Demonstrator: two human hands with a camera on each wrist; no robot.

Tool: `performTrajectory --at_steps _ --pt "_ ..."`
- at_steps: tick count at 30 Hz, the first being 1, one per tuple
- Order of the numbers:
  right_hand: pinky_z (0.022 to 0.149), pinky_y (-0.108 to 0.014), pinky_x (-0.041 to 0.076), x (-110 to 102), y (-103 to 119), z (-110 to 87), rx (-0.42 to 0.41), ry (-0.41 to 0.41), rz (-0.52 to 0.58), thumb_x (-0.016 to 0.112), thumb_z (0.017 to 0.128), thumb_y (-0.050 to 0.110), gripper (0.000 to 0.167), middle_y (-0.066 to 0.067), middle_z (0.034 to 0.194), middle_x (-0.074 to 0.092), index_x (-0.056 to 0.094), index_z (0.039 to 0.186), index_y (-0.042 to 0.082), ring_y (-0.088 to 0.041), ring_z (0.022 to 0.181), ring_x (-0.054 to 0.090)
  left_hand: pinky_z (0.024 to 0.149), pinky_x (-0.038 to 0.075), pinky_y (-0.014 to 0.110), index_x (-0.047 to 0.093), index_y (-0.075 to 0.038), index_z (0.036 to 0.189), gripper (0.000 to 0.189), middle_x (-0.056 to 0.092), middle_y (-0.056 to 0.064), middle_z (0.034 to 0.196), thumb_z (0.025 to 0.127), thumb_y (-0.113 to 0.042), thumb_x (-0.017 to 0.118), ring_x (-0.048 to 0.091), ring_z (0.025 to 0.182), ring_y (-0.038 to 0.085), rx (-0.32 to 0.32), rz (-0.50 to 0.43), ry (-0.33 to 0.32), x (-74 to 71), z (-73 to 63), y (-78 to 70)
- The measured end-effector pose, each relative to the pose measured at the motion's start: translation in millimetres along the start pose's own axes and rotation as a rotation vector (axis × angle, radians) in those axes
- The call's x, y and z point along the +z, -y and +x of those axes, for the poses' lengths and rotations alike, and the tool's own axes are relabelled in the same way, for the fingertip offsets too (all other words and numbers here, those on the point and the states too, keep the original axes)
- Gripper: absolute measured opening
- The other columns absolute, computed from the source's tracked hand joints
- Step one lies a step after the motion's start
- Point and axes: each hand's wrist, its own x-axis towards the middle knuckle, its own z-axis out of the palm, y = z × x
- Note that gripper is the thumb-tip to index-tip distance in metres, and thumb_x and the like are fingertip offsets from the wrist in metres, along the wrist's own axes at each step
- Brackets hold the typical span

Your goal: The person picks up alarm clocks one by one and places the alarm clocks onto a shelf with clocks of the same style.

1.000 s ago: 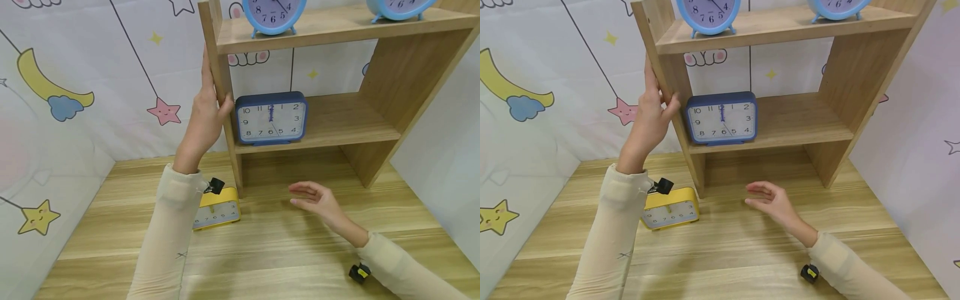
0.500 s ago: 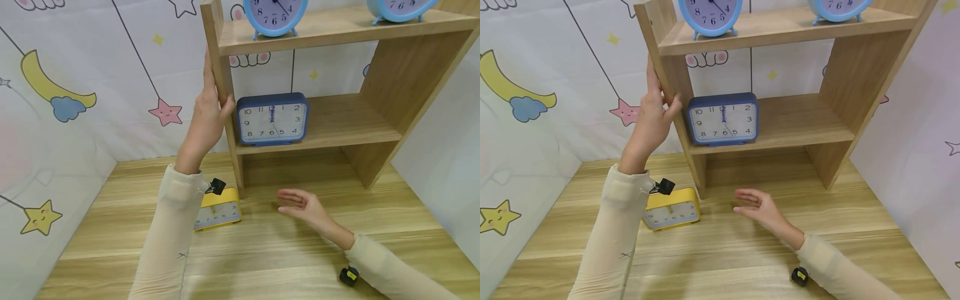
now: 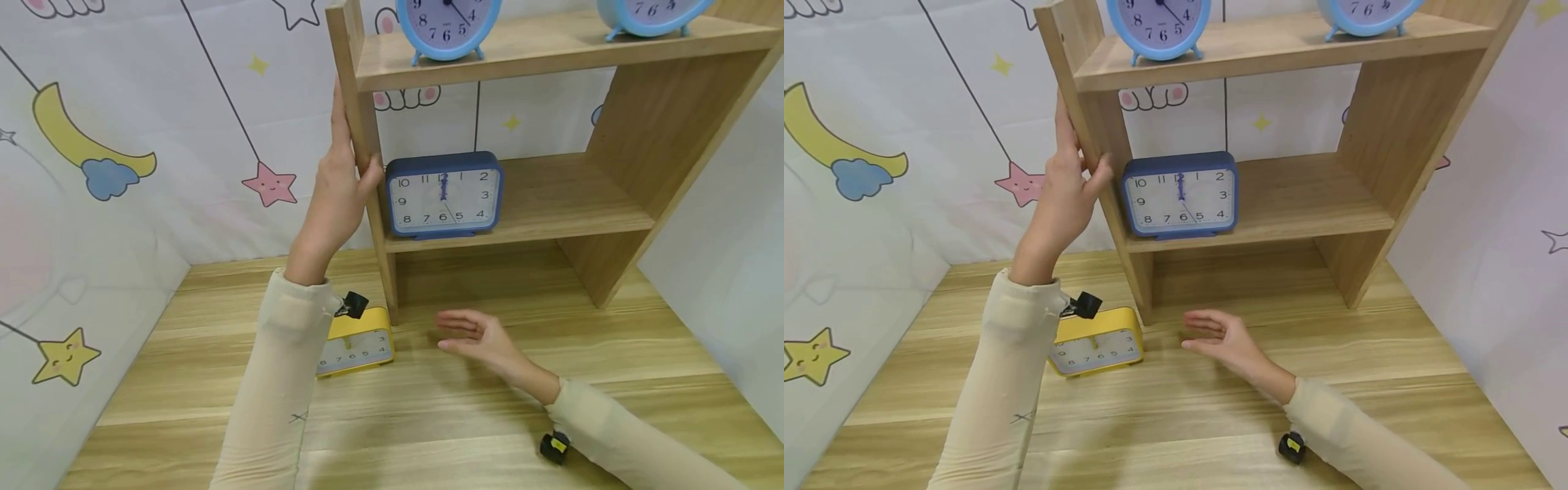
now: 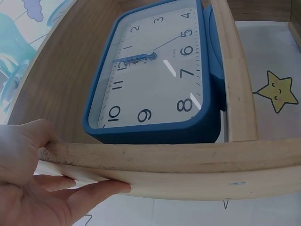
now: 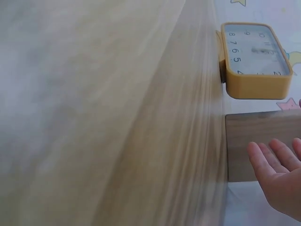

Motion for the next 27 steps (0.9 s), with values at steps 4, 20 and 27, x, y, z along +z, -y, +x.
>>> performTrajectory --at_steps 4,20,27 --pt "0.092 -0.031 0.051 6 1 4.4 -0.01 0.005 -0.014 0.076 0.085 0.003 0.054 -0.03 0.134 0.055 0.056 0.134 -0.008 -0.05 0.124 0.05 0.098 0.048 0.035 -0.01 -0.024 0.16 0.087 0.031 0.001 0.159 0.1 -0.005 0.049 0.05 0.128 0.019 0.0 -0.004 0.002 0.2 0.0 -0.1" --pt "0.1 -0.05 0.045 25 5 23.5 -0.012 0.061 0.054 0.077 0.083 -0.003 0.058 -0.033 0.135 0.052 0.051 0.134 -0.014 -0.047 0.126 0.049 0.096 0.049 0.034 -0.009 -0.024 0.16 0.086 0.036 0.004 0.156 0.1 -0.006 0.05 0.053 0.126 0.021 -0.002 0.007 -0.002 0.4 -0.1 -1.7" --pt "0.099 -0.055 0.043 32 4 30.6 -0.029 0.089 0.058 0.075 0.082 -0.008 0.057 -0.036 0.134 0.051 0.051 0.132 -0.017 -0.052 0.125 0.047 0.097 0.048 0.033 -0.009 -0.024 0.16 0.086 0.036 0.004 0.156 0.1 -0.007 0.05 0.053 0.125 0.02 0.004 0.005 -0.008 0.5 -0.6 -0.2"
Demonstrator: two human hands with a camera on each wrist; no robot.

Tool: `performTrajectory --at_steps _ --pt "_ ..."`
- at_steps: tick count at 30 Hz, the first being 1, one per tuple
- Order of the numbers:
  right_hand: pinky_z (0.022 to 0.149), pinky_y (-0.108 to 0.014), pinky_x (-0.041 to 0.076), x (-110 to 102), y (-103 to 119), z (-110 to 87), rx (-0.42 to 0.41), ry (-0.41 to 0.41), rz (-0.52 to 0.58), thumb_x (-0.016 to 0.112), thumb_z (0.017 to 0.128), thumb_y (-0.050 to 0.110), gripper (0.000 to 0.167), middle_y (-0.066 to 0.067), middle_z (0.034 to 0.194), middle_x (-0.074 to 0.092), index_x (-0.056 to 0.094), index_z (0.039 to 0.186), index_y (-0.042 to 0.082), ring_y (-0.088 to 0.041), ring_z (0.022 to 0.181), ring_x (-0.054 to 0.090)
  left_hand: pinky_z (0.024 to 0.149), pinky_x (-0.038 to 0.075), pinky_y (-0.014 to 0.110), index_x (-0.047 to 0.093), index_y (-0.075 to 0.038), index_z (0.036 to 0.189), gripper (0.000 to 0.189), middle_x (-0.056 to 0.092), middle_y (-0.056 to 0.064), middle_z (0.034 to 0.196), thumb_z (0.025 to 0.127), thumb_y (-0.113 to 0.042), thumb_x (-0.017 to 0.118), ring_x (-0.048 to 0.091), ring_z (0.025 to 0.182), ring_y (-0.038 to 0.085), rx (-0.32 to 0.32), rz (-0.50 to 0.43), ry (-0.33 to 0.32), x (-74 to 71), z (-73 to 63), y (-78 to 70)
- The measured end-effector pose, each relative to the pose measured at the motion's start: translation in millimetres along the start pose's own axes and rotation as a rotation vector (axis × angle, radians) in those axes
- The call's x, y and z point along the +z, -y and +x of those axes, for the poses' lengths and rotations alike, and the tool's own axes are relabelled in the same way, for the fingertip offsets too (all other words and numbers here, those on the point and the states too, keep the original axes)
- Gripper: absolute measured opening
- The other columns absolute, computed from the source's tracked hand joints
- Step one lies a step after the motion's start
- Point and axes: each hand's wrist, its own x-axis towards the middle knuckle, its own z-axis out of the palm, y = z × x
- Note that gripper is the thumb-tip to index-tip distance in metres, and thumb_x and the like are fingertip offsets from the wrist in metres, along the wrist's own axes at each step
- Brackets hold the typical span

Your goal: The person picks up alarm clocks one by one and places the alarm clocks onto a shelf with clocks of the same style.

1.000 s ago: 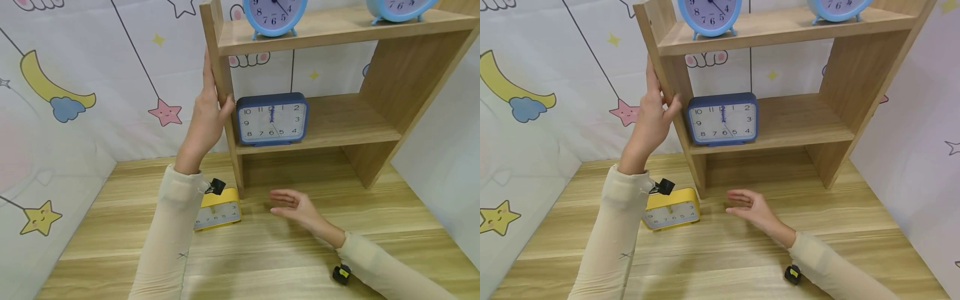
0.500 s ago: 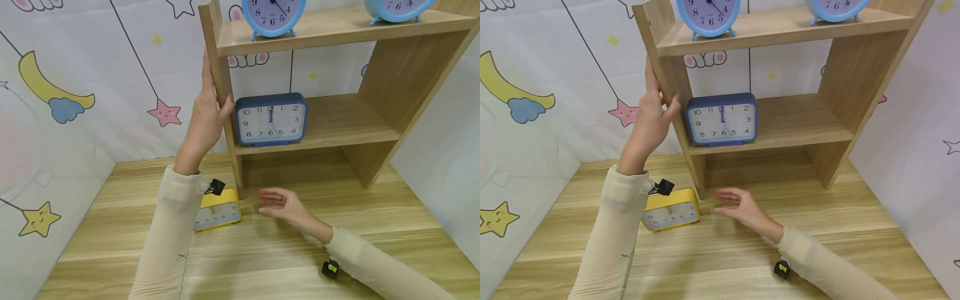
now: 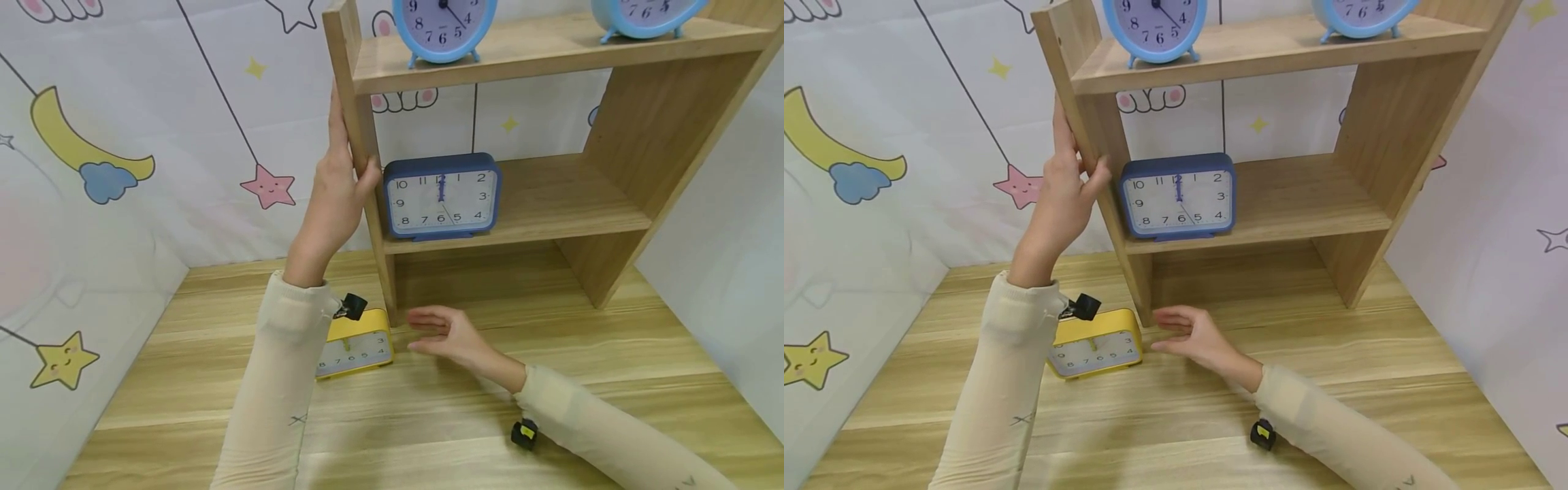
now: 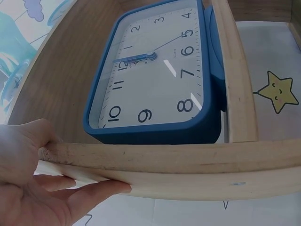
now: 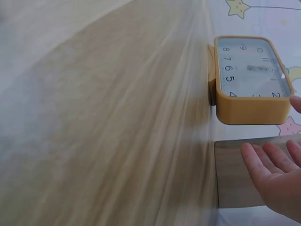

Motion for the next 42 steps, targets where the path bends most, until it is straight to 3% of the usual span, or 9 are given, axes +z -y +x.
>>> performTrajectory --at_steps 14,29,42 --pt "0.099 -0.059 0.042 18 4 15.7 0.02 0.05 0.014 0.075 0.081 -0.01 0.058 -0.036 0.134 0.052 0.049 0.133 -0.019 -0.052 0.125 0.047 0.097 0.047 0.031 -0.009 -0.023 0.16 0.086 0.037 0.002 0.156 0.1 -0.006 0.05 0.053 0.124 0.019 0.01 -0.003 -0.003 -0.8 -0.3 -0.2" --pt "0.104 -0.051 0.041 19 -2 22.6 0.054 0.057 -0.009 0.077 0.082 -0.004 0.068 -0.027 0.14 0.051 0.045 0.141 -0.012 -0.044 0.129 0.049 0.095 0.049 0.032 -0.009 -0.023 0.16 0.086 0.038 0.007 0.155 0.1 -0.006 0.05 0.054 0.123 0.02 0.011 -0.004 0.001 -0.6 0.3 -0.4" --pt "0.104 -0.052 0.041 21 -5 28.7 0.089 0.072 0.0 0.078 0.081 -0.005 0.07 -0.027 0.141 0.05 0.044 0.143 -0.011 -0.039 0.129 0.05 0.095 0.049 0.031 -0.009 -0.023 0.16 0.086 0.037 0.005 0.156 0.1 -0.007 0.05 0.054 0.124 0.02 0.006 0.008 -0.002 -0.8 -0.3 -0.4"
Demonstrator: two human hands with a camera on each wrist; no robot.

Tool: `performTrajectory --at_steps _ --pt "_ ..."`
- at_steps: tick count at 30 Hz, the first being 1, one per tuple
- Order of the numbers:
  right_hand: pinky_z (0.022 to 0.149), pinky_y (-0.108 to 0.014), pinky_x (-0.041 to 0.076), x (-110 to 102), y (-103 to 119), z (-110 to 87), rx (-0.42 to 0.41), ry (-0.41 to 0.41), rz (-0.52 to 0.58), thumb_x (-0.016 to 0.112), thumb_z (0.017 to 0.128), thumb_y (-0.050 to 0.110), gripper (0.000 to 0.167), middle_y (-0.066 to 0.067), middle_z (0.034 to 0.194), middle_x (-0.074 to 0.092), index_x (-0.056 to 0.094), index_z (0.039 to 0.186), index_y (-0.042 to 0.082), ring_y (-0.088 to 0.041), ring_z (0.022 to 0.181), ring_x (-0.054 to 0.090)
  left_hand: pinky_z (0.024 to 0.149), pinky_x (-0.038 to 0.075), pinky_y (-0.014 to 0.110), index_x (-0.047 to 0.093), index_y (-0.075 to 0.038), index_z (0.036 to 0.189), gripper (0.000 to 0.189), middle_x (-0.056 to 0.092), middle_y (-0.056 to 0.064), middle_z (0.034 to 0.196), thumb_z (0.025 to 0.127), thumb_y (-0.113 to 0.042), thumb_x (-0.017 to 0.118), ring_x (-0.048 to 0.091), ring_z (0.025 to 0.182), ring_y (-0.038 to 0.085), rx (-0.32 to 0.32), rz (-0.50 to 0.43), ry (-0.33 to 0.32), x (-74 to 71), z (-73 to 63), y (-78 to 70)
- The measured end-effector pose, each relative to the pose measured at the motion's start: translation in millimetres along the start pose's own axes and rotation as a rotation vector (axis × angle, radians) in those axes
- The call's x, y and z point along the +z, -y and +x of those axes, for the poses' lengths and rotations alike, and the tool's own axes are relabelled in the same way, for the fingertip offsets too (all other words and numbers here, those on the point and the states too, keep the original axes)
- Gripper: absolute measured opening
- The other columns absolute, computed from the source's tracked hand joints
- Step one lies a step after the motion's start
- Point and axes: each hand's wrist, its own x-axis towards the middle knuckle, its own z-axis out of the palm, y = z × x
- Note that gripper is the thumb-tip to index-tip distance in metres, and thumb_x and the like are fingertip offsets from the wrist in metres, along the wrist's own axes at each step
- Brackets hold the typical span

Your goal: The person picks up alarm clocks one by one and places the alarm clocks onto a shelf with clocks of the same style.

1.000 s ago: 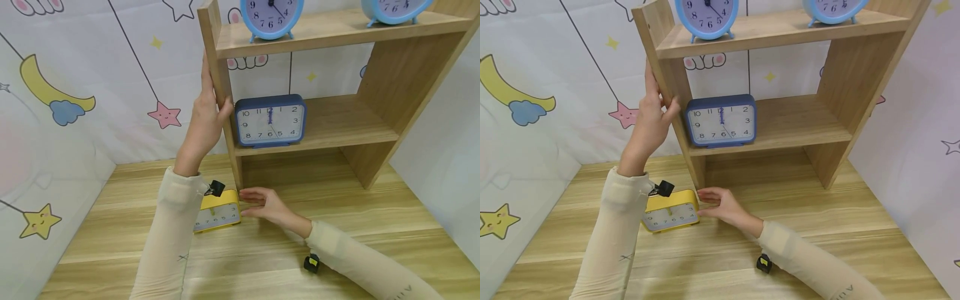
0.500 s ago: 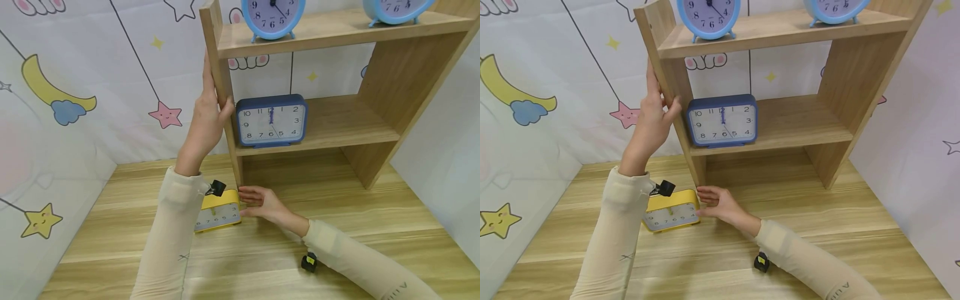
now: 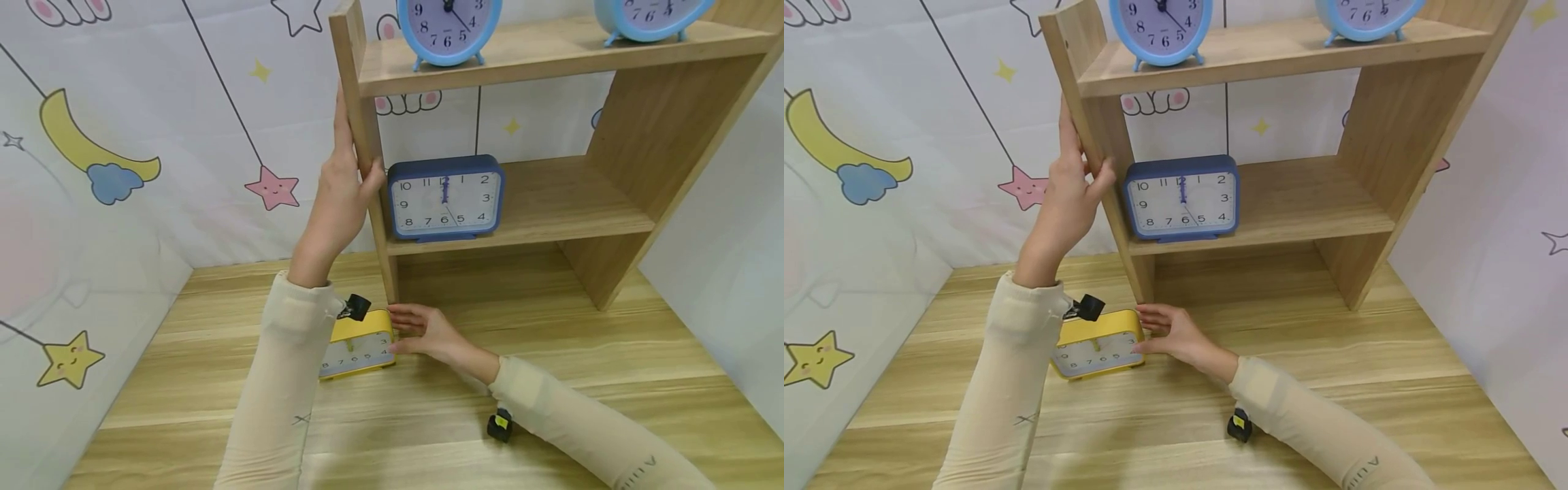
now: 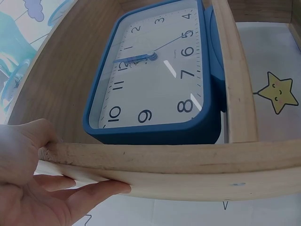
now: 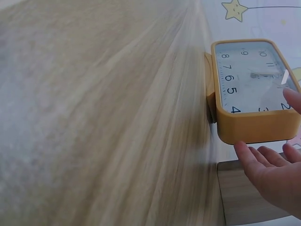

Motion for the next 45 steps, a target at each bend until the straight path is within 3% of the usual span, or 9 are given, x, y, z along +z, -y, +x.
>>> performTrajectory --at_steps 13,20,27,33,45 --pt "0.107 -0.049 0.039 5.1 1.9 4.9 0.108 0.011 0.062 0.079 0.079 -0.005 0.076 -0.023 0.142 0.051 0.044 0.147 -0.004 -0.035 0.132 0.049 0.095 0.048 0.031 -0.009 -0.023 0.16 0.086 0.035 0.003 0.157 0.1 -0.006 0.05 0.054 0.124 0.02 0.005 -0.009 0.001 -0.1 -0.5 -0.2" --pt "0.106 -0.048 0.04 6.1 1.4 5.7 0.114 0.028 0.101 0.078 0.081 -0.004 0.078 -0.024 0.143 0.05 0.038 0.148 -0.007 -0.036 0.132 0.048 0.097 0.047 0.032 -0.009 -0.024 0.16 0.086 0.034 0.002 0.158 0.1 -0.006 0.05 0.052 0.126 0.019 0.009 -0.016 0.0 0.1 0.0 -0.2" --pt "0.102 -0.038 0.045 8.0 2.4 4.0 0.172 0.002 0.116 0.074 0.086 -0.001 0.073 -0.026 0.142 0.05 0.037 0.148 -0.009 -0.037 0.133 0.047 0.098 0.048 0.036 -0.009 -0.025 0.16 0.086 0.033 0.001 0.158 0.101 -0.007 0.051 0.052 0.128 0.021 0.0 -0.022 0.003 0.5 -0.1 0.2" --pt "0.099 -0.038 0.048 7.6 1.4 3.6 0.148 0.002 0.116 0.07 0.09 -0.001 0.063 -0.028 0.138 0.053 0.041 0.145 -0.011 -0.037 0.129 0.05 0.097 0.049 0.038 -0.009 -0.024 0.16 0.086 0.033 0.004 0.158 0.101 -0.007 0.051 0.052 0.127 0.023 0.001 -0.022 0.003 0.4 0.0 0.3" --pt "0.096 -0.035 0.05 6.2 -5.7 3.3 0.088 0.01 0.006 0.068 0.093 0.002 0.053 -0.025 0.131 0.059 0.047 0.14 -0.01 -0.034 0.122 0.056 0.098 0.048 0.036 -0.009 -0.025 0.16 0.086 0.034 0.003 0.158 0.101 -0.008 0.05 0.052 0.127 0.021 0.003 -0.02 0.001 0.3 -0.6 0.0"
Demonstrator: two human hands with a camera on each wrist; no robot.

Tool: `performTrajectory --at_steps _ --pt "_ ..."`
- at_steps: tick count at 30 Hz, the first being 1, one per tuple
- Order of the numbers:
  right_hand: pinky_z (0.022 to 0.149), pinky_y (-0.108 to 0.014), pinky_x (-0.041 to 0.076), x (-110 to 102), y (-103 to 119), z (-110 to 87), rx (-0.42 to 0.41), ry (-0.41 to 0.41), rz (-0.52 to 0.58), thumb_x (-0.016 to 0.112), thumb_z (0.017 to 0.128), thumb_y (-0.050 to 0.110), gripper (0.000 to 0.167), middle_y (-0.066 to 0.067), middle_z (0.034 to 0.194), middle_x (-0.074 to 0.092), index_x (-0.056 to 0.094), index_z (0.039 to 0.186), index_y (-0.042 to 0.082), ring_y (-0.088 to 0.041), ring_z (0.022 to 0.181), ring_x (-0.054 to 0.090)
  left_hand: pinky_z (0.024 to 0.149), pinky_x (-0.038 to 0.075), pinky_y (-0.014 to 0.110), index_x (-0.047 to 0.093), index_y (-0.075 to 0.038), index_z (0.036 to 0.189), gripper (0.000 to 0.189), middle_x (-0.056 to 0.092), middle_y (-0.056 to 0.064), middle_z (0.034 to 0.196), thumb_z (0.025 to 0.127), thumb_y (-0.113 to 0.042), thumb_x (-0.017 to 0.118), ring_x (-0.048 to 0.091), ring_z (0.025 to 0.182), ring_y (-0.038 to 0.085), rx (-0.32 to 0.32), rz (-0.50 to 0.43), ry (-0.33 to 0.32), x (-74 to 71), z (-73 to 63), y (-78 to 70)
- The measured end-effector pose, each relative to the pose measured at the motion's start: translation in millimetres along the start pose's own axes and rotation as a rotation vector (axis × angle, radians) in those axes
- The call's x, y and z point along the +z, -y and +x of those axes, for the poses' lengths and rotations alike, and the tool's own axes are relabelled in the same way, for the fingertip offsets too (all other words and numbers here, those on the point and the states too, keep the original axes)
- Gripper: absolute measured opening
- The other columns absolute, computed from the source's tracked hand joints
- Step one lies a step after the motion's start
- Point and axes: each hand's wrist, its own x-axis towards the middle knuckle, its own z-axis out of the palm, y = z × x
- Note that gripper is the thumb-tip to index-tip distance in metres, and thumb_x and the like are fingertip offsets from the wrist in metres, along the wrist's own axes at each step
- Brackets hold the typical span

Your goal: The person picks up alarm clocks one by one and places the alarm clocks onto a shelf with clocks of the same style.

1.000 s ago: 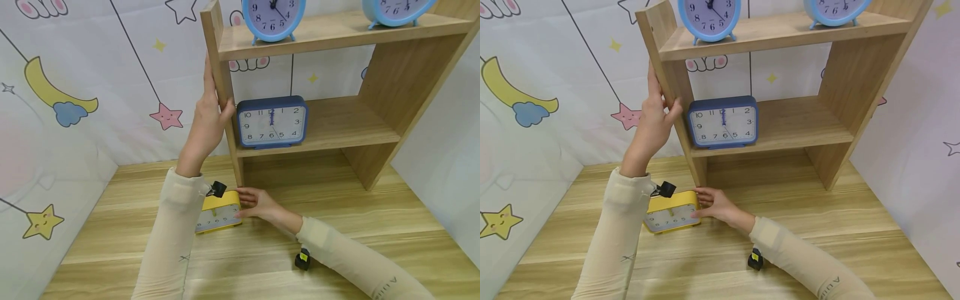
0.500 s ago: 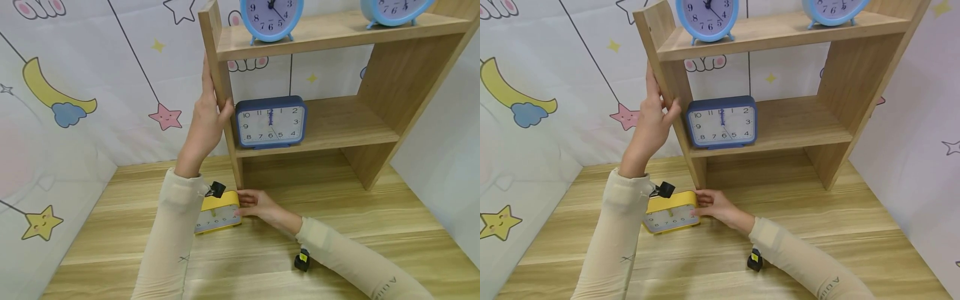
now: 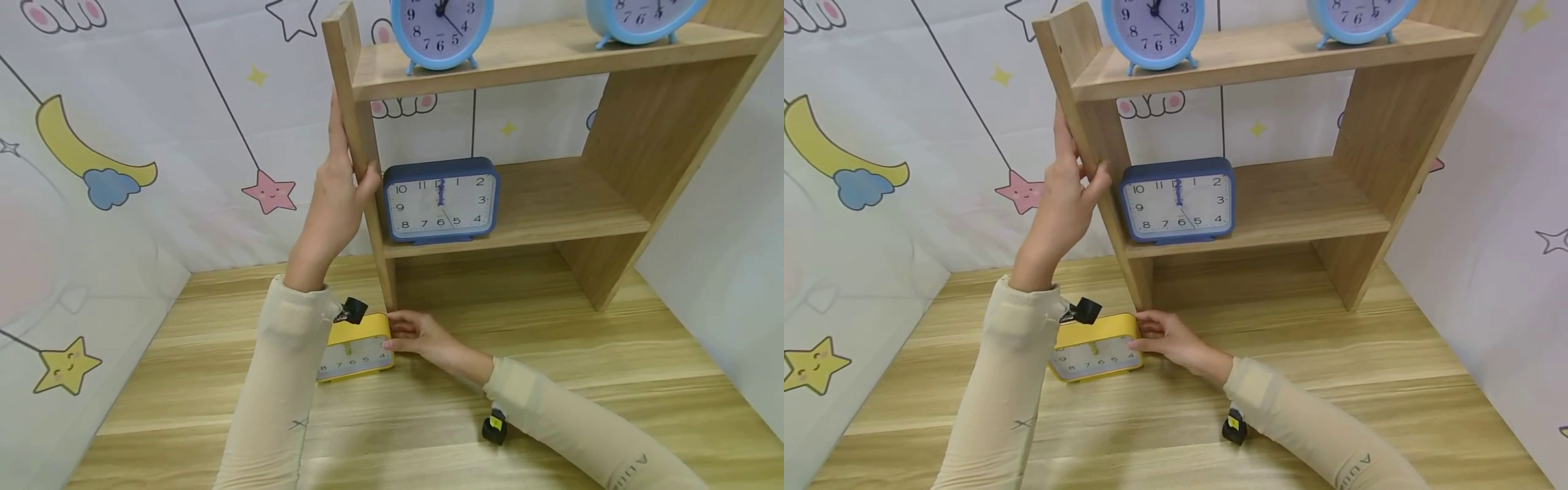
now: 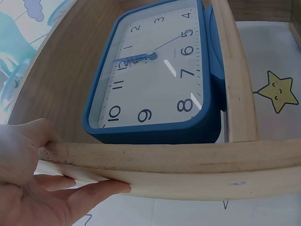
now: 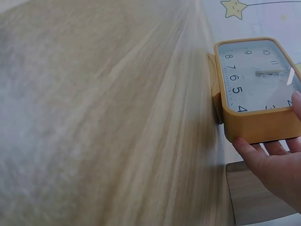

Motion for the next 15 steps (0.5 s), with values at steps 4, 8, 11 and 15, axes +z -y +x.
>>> performTrajectory --at_steps 4,8,11,15 --pt "0.096 -0.034 0.05 -0.6 -1.1 -0.4 -0.028 0.014 -0.044 0.067 0.094 0.004 0.054 -0.025 0.131 0.058 0.045 0.141 -0.009 -0.034 0.122 0.056 0.097 0.049 0.038 -0.009 -0.025 0.16 0.086 0.035 0.005 0.157 0.101 -0.008 0.05 0.052 0.127 0.022 -0.002 -0.001 0.002 -0.1 0.2 -0.3" --pt "0.096 -0.036 0.049 -2.0 -2.9 -2.5 -0.05 0.034 -0.083 0.066 0.095 0.006 0.056 -0.024 0.132 0.057 0.042 0.144 -0.008 -0.035 0.122 0.055 0.097 0.049 0.039 -0.009 -0.024 0.16 0.085 0.035 0.006 0.157 0.101 -0.008 0.051 0.052 0.127 0.023 -0.002 -0.001 0.004 -0.1 -0.1 -0.6" --pt "0.096 -0.036 0.049 -2.8 -3.9 -4.0 -0.054 0.042 -0.096 0.066 0.096 0.009 0.057 -0.023 0.133 0.057 0.041 0.145 -0.007 -0.035 0.123 0.055 0.097 0.049 0.039 -0.008 -0.022 0.16 0.085 0.034 0.006 0.158 0.101 -0.007 0.051 0.052 0.128 0.024 0.003 0.001 0.004 0.0 -0.5 -0.8" --pt "0.095 -0.036 0.05 -3.5 -4.7 -5.9 -0.064 0.051 -0.097 0.066 0.097 0.011 0.056 -0.022 0.133 0.056 0.041 0.145 -0.006 -0.036 0.122 0.054 0.097 0.048 0.041 -0.008 -0.021 0.16 0.085 0.033 0.007 0.158 0.1 -0.007 0.051 0.051 0.128 0.025 0.009 0.006 0.002 -0.1 -0.6 -1.0"
